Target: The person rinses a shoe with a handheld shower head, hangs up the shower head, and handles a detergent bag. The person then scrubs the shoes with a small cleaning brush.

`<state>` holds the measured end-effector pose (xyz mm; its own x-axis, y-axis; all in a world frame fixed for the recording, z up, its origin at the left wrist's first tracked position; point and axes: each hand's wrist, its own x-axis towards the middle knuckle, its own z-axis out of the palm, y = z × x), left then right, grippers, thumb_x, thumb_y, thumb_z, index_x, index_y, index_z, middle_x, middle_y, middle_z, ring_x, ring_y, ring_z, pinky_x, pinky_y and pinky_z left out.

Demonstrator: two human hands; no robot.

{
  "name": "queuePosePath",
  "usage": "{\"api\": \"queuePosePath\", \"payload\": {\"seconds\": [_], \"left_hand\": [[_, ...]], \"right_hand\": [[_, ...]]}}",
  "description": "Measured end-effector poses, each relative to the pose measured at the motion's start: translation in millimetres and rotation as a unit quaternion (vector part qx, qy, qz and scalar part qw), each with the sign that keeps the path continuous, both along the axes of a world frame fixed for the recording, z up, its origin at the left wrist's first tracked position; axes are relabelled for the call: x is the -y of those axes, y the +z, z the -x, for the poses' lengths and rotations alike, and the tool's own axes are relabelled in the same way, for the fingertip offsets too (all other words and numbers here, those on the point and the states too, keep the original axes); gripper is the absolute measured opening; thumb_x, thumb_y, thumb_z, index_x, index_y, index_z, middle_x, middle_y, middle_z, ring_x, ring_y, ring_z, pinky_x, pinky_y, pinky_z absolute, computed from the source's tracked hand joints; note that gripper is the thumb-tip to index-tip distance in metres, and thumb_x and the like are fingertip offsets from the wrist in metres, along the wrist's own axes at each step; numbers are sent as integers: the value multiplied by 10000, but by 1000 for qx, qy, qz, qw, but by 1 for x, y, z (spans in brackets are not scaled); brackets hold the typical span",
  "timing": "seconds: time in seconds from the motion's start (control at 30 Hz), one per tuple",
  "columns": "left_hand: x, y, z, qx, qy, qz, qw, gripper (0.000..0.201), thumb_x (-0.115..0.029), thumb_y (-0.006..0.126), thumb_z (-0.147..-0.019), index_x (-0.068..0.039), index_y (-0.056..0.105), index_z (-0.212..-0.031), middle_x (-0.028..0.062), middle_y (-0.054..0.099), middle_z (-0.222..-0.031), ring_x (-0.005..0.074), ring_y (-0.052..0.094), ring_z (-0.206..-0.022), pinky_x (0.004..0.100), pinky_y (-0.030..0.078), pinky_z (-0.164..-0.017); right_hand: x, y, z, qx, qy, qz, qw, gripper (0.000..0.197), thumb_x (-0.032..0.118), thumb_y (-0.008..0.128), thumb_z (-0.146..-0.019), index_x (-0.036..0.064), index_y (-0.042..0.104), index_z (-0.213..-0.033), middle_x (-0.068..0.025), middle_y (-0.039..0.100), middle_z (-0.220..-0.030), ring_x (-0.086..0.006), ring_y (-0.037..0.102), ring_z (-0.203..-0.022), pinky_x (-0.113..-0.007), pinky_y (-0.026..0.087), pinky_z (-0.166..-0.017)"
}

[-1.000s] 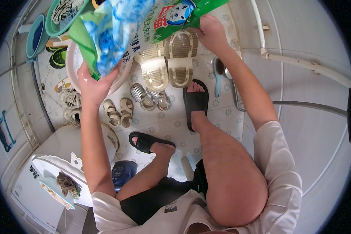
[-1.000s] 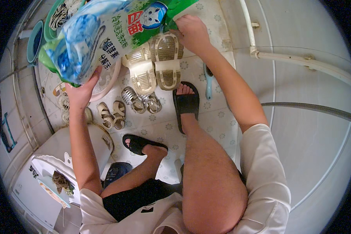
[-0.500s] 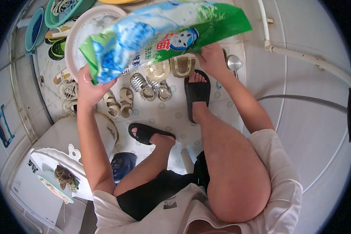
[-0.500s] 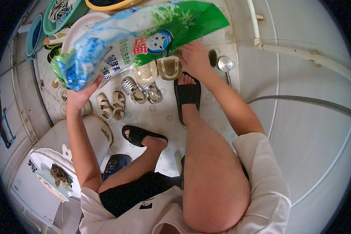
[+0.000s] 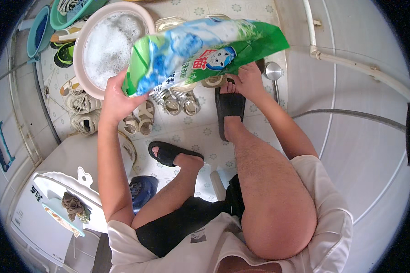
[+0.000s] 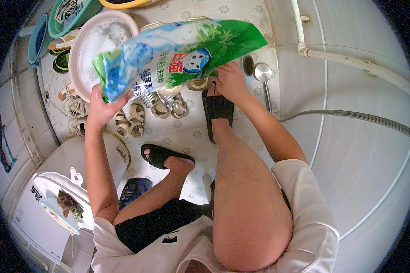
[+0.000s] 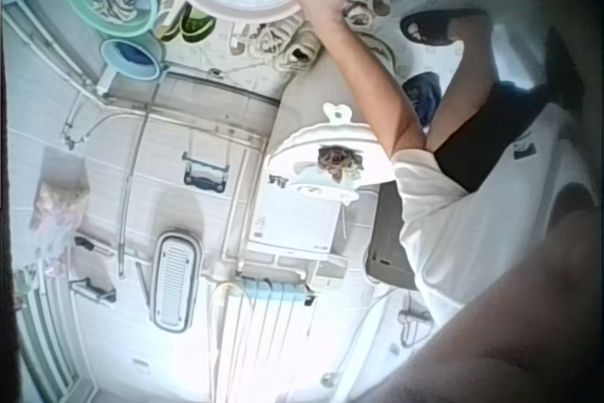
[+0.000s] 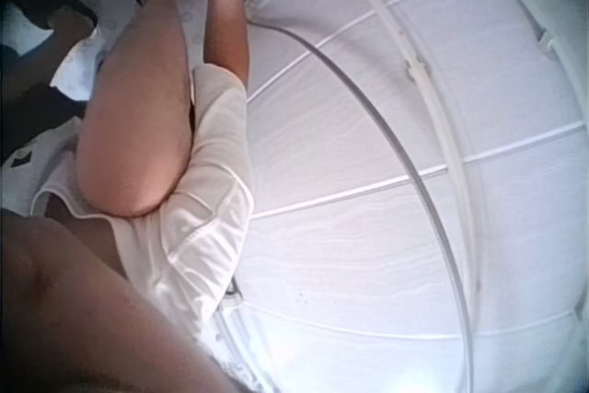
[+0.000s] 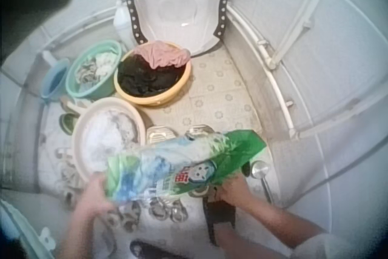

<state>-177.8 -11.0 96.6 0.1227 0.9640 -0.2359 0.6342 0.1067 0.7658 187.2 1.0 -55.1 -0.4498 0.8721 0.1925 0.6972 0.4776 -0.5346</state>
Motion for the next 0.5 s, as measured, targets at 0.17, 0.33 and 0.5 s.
{"api": "queuePosePath", "payload": {"seconds": [0.17, 0.33, 0.5], "left_hand": [[1, 6, 7, 13, 17, 13, 1000, 523, -82, 804, -676, -18, 651, -1172, 104, 733, -963, 145, 665, -878, 305, 513, -841], [-5, 21, 30, 4, 88, 10, 996, 397, -125, 819, -714, -5, 687, -1069, 81, 737, -970, 134, 669, -864, 304, 521, -824], [-13, 50, 66, -37, 62, 11, 997, 391, -111, 811, -712, -7, 691, -1070, 87, 741, -947, 138, 678, -840, 304, 525, -785]], "right_hand": [[-2, 10, 9, -14, 6, -7, 1000, 240, 207, 761, -722, 2, 709, -835, -118, 705, -854, -318, 644, -857, -434, 491, -822], [-17, 33, 32, -28, 27, -23, 999, 228, 211, 744, -757, 1, 707, -836, -123, 705, -873, -319, 644, -861, -420, 498, -828], [-27, 37, 77, -52, 97, 7, 994, 170, 155, 749, -747, 7, 682, -798, -132, 658, -797, -350, 625, -865, -447, 480, -813]]}}
